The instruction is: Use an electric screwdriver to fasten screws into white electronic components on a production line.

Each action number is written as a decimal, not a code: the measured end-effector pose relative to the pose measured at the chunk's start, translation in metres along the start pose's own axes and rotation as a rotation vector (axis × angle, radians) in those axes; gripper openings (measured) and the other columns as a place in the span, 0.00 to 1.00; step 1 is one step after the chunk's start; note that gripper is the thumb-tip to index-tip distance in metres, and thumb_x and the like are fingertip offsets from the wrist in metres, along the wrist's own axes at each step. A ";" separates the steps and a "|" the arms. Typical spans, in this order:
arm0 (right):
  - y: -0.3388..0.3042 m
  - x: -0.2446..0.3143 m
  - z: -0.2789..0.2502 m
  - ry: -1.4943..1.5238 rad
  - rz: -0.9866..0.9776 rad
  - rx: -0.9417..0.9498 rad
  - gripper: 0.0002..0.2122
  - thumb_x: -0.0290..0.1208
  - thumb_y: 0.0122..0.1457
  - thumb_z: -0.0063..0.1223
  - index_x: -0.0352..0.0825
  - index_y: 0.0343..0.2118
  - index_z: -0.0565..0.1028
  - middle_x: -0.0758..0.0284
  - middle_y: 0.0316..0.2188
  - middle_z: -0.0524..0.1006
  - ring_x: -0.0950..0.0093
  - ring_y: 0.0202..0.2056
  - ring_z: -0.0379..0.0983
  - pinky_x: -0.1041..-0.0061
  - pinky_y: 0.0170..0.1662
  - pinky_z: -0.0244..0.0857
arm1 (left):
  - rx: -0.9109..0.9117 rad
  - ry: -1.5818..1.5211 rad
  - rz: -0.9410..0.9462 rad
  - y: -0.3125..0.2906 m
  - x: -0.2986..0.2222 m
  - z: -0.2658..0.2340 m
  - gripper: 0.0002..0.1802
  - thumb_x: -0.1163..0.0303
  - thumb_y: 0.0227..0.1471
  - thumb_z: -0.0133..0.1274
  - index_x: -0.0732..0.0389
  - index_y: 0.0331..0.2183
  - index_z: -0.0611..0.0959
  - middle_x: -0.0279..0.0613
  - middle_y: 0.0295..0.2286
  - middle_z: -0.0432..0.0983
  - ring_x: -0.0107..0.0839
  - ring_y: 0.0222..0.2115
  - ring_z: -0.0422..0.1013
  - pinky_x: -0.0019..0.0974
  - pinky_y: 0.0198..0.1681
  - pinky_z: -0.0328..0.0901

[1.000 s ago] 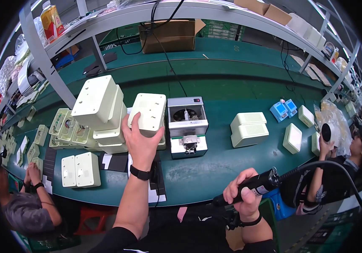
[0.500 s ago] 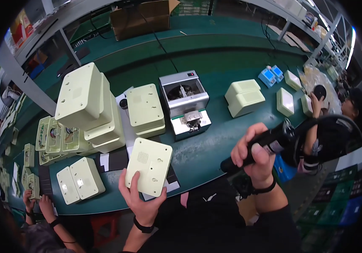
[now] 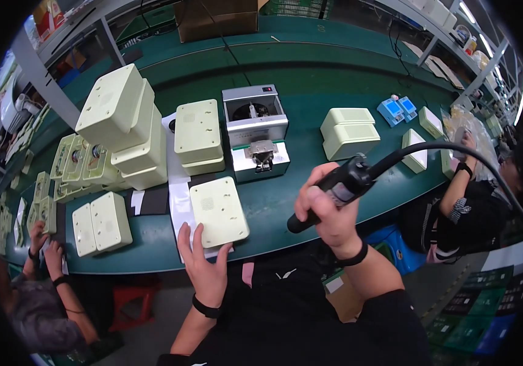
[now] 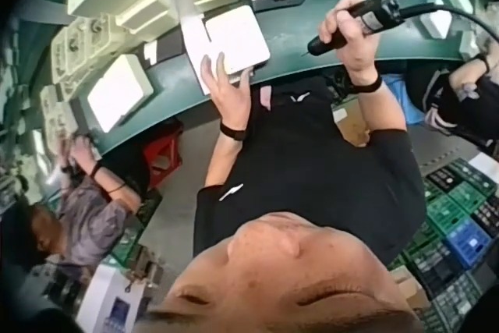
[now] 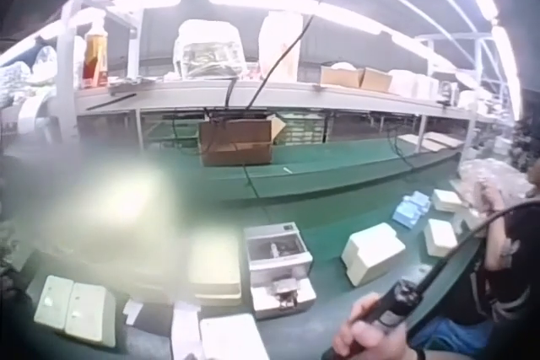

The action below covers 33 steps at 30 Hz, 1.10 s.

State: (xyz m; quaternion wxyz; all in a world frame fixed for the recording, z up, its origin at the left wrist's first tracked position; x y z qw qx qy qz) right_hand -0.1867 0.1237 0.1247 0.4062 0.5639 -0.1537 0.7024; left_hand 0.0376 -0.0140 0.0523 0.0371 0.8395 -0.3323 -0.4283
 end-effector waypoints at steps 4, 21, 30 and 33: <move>-0.015 -0.005 -0.027 -0.112 -0.125 -0.065 0.11 0.30 0.59 0.51 0.34 0.40 0.63 0.65 0.20 0.68 0.74 0.19 0.65 0.73 0.26 0.65 | 0.167 -0.377 -0.156 -0.019 -0.023 0.033 0.36 0.75 0.42 0.68 0.65 0.53 0.72 0.55 0.58 0.57 0.48 0.57 0.64 0.45 0.50 0.70; 0.026 -0.008 -0.056 0.057 -0.192 -0.117 0.10 0.30 0.59 0.51 0.36 0.40 0.64 0.66 0.22 0.67 0.74 0.19 0.64 0.72 0.26 0.65 | 0.498 0.020 0.107 0.042 -0.030 0.076 0.61 0.62 0.29 0.76 0.62 0.62 0.61 0.56 0.61 0.54 0.54 0.58 0.61 0.47 0.60 0.61; 0.108 0.032 0.037 -0.025 -0.343 0.116 0.09 0.30 0.60 0.49 0.34 0.41 0.65 0.65 0.21 0.69 0.74 0.18 0.65 0.74 0.25 0.64 | 0.581 -0.229 0.212 0.066 -0.006 0.089 0.66 0.60 0.26 0.78 0.62 0.64 0.57 0.55 0.59 0.59 0.52 0.59 0.61 0.44 0.62 0.59; 0.130 0.014 0.053 -0.223 -0.265 0.197 0.08 0.30 0.61 0.48 0.32 0.38 0.66 0.66 0.19 0.68 0.75 0.17 0.65 0.75 0.24 0.63 | 0.525 -0.284 0.089 0.062 0.005 0.086 0.68 0.60 0.27 0.77 0.64 0.64 0.54 0.55 0.59 0.60 0.51 0.60 0.61 0.44 0.62 0.59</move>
Point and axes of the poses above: each hand's wrist, its own y-axis towards the middle knuckle, its own z-axis out of the palm, x = y × z, the point moved 9 cm from there along y, towards the middle knuckle
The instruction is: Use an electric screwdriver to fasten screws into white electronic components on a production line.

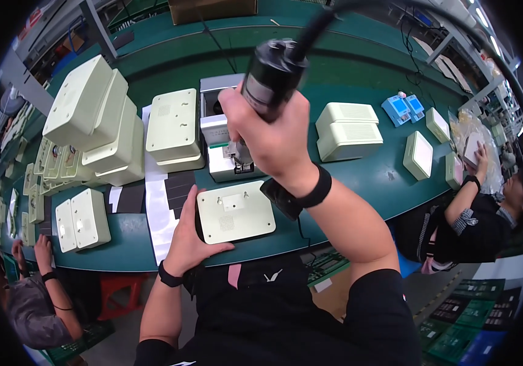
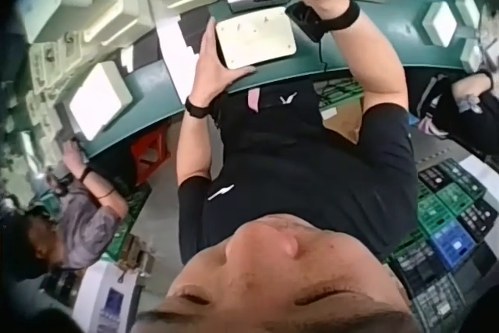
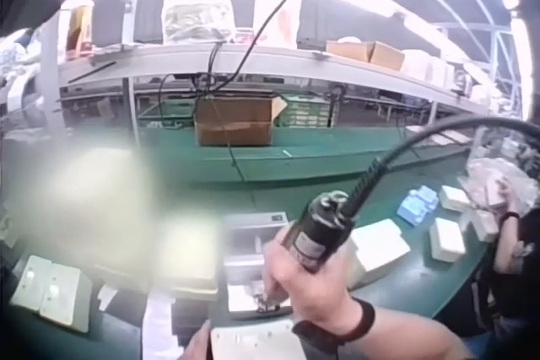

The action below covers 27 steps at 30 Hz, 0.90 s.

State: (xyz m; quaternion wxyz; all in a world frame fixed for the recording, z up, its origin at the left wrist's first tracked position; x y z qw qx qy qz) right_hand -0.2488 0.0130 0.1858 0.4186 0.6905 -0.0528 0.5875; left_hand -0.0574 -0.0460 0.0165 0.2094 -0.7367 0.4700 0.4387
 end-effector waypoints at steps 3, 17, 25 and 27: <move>0.001 -0.010 0.001 -0.009 0.129 0.023 0.08 0.30 0.61 0.48 0.32 0.37 0.66 0.66 0.19 0.68 0.75 0.16 0.65 0.75 0.24 0.63 | 0.004 0.013 0.023 -0.002 0.005 0.007 0.68 0.61 0.28 0.77 0.65 0.65 0.53 0.55 0.60 0.60 0.51 0.60 0.60 0.44 0.61 0.59; 0.004 0.003 0.002 0.028 -0.024 0.020 0.10 0.32 0.61 0.49 0.31 0.36 0.66 0.65 0.18 0.69 0.75 0.17 0.66 0.75 0.23 0.63 | 0.084 -0.003 0.054 -0.002 0.004 0.005 0.63 0.62 0.31 0.74 0.64 0.64 0.55 0.56 0.59 0.61 0.52 0.60 0.61 0.45 0.60 0.61; -0.025 0.009 -0.012 0.028 0.185 0.002 0.10 0.33 0.61 0.48 0.32 0.36 0.65 0.64 0.19 0.68 0.75 0.17 0.65 0.73 0.22 0.63 | 0.081 -0.022 0.020 -0.005 0.005 0.008 0.62 0.62 0.32 0.74 0.64 0.63 0.56 0.56 0.58 0.62 0.51 0.59 0.62 0.45 0.60 0.61; -0.036 0.018 -0.017 0.047 0.122 0.004 0.11 0.34 0.61 0.49 0.32 0.37 0.64 0.64 0.19 0.68 0.75 0.17 0.64 0.73 0.23 0.63 | 0.073 -0.013 0.034 -0.003 0.005 0.006 0.62 0.62 0.31 0.75 0.64 0.63 0.57 0.55 0.58 0.63 0.51 0.59 0.62 0.45 0.59 0.62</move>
Point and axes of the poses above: each hand's wrist, its own y-axis towards the middle knuckle, its own z-axis out of the palm, x = y × z, the point moved 9 cm from there along y, towards the middle knuckle
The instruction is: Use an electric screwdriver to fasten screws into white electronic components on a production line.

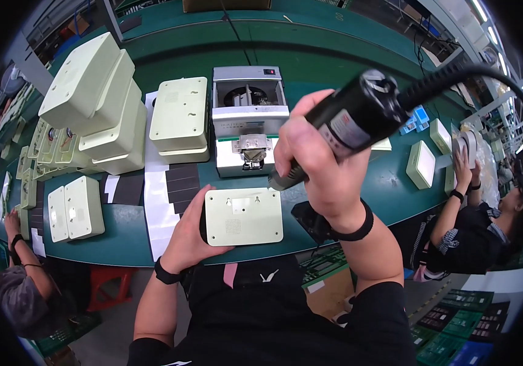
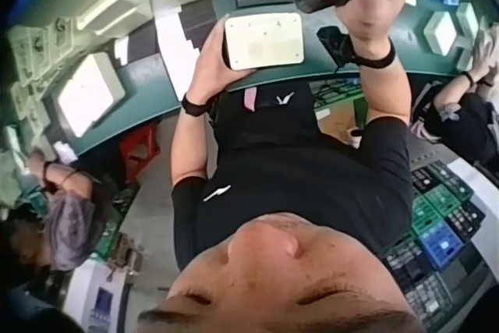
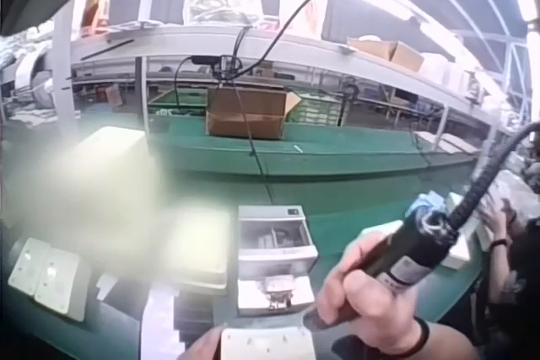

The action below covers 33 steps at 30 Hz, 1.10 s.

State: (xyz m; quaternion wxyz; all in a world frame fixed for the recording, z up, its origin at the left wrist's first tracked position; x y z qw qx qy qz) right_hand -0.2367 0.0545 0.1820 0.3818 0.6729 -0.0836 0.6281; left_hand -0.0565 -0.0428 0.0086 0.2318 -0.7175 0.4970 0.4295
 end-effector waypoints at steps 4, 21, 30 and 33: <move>-0.013 0.000 -0.002 0.015 -0.039 0.014 0.13 0.36 0.60 0.50 0.33 0.39 0.63 0.64 0.20 0.68 0.75 0.17 0.63 0.73 0.23 0.63 | -0.009 0.008 0.020 0.001 0.000 -0.001 0.61 0.63 0.30 0.75 0.64 0.62 0.58 0.55 0.57 0.63 0.52 0.58 0.63 0.45 0.59 0.62; -0.027 -0.023 -0.005 0.023 0.028 0.014 0.16 0.37 0.58 0.56 0.33 0.38 0.62 0.64 0.21 0.69 0.76 0.18 0.64 0.75 0.24 0.63 | -0.021 0.022 0.023 0.001 -0.003 -0.001 0.61 0.64 0.30 0.76 0.64 0.61 0.58 0.54 0.56 0.64 0.52 0.57 0.63 0.46 0.58 0.62; -0.030 -0.051 -0.006 0.048 0.062 0.008 0.16 0.36 0.58 0.57 0.34 0.38 0.62 0.65 0.20 0.69 0.77 0.18 0.64 0.76 0.23 0.62 | -0.010 0.034 0.017 0.004 -0.001 0.000 0.61 0.63 0.30 0.75 0.64 0.62 0.58 0.54 0.56 0.64 0.52 0.57 0.63 0.46 0.58 0.63; -0.034 -0.055 -0.006 0.034 0.077 0.014 0.15 0.36 0.58 0.57 0.34 0.37 0.62 0.65 0.20 0.69 0.77 0.18 0.64 0.76 0.23 0.62 | -0.002 0.039 0.015 0.002 -0.002 0.000 0.61 0.63 0.30 0.75 0.63 0.62 0.58 0.54 0.56 0.64 0.52 0.57 0.63 0.45 0.58 0.63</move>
Point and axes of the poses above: each hand's wrist, its own y-axis towards the middle knuckle, its own z-axis out of the palm, x = y × z, the point moved 9 cm from there along y, towards the middle knuckle
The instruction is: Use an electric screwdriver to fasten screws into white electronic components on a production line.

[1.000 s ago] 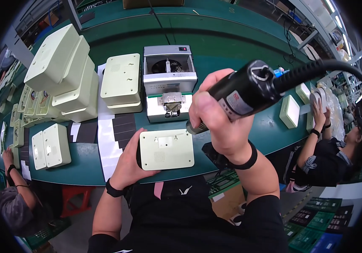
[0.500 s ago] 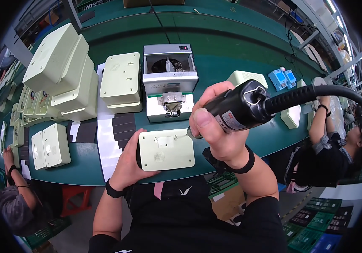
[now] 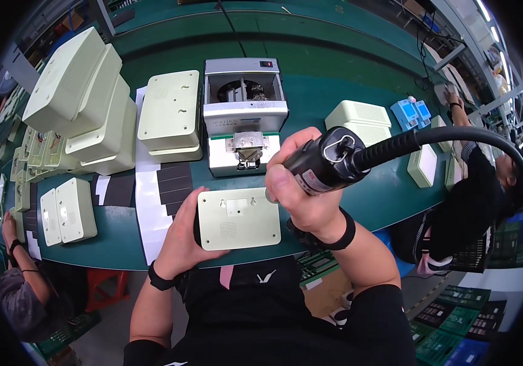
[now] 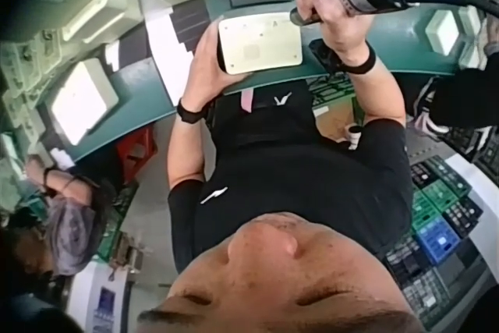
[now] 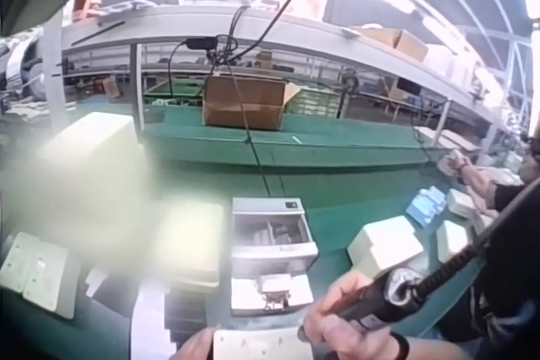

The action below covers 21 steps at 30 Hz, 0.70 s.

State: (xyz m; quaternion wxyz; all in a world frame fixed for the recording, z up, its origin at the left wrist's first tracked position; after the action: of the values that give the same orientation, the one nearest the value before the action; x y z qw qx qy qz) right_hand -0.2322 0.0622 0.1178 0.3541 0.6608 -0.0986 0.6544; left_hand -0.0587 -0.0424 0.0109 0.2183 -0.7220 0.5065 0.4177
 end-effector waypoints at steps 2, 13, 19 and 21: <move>0.001 -0.003 -0.001 0.017 0.000 -0.003 0.15 0.36 0.58 0.57 0.34 0.38 0.63 0.65 0.20 0.69 0.77 0.18 0.64 0.76 0.23 0.62 | -0.002 0.000 -0.001 0.001 0.000 0.000 0.61 0.63 0.30 0.75 0.63 0.62 0.58 0.54 0.56 0.64 0.52 0.57 0.63 0.45 0.58 0.63; 0.029 0.055 0.015 0.050 -0.090 0.062 0.12 0.31 0.58 0.54 0.32 0.38 0.66 0.65 0.19 0.69 0.75 0.18 0.66 0.75 0.23 0.63 | -0.075 0.033 0.040 -0.001 -0.012 0.008 0.61 0.63 0.30 0.75 0.64 0.62 0.58 0.55 0.56 0.63 0.52 0.58 0.62 0.46 0.60 0.61; 0.066 0.047 0.024 0.009 -0.195 -0.024 0.09 0.31 0.59 0.50 0.33 0.37 0.66 0.65 0.18 0.69 0.75 0.17 0.66 0.74 0.22 0.63 | -0.058 -0.039 0.012 0.008 -0.013 0.015 0.61 0.63 0.30 0.75 0.65 0.61 0.58 0.55 0.55 0.64 0.52 0.57 0.63 0.45 0.59 0.61; 0.068 0.043 0.028 -0.028 -0.192 -0.014 0.09 0.31 0.59 0.50 0.33 0.37 0.66 0.65 0.19 0.69 0.75 0.17 0.66 0.74 0.22 0.63 | -0.056 -0.047 -0.011 0.007 -0.010 0.016 0.60 0.63 0.30 0.74 0.65 0.61 0.58 0.55 0.55 0.64 0.52 0.57 0.63 0.45 0.59 0.61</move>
State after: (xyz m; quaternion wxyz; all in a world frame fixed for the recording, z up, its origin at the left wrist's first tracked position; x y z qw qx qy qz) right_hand -0.2449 0.0100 0.1841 0.4184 0.6738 -0.0446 0.6074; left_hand -0.0726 -0.0284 0.0111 0.2120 -0.7207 0.4853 0.4474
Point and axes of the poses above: each hand's wrist, its own y-axis towards the middle knuckle, its own z-axis out of the palm, x = y × z, the point moved 9 cm from there along y, towards the middle knuckle
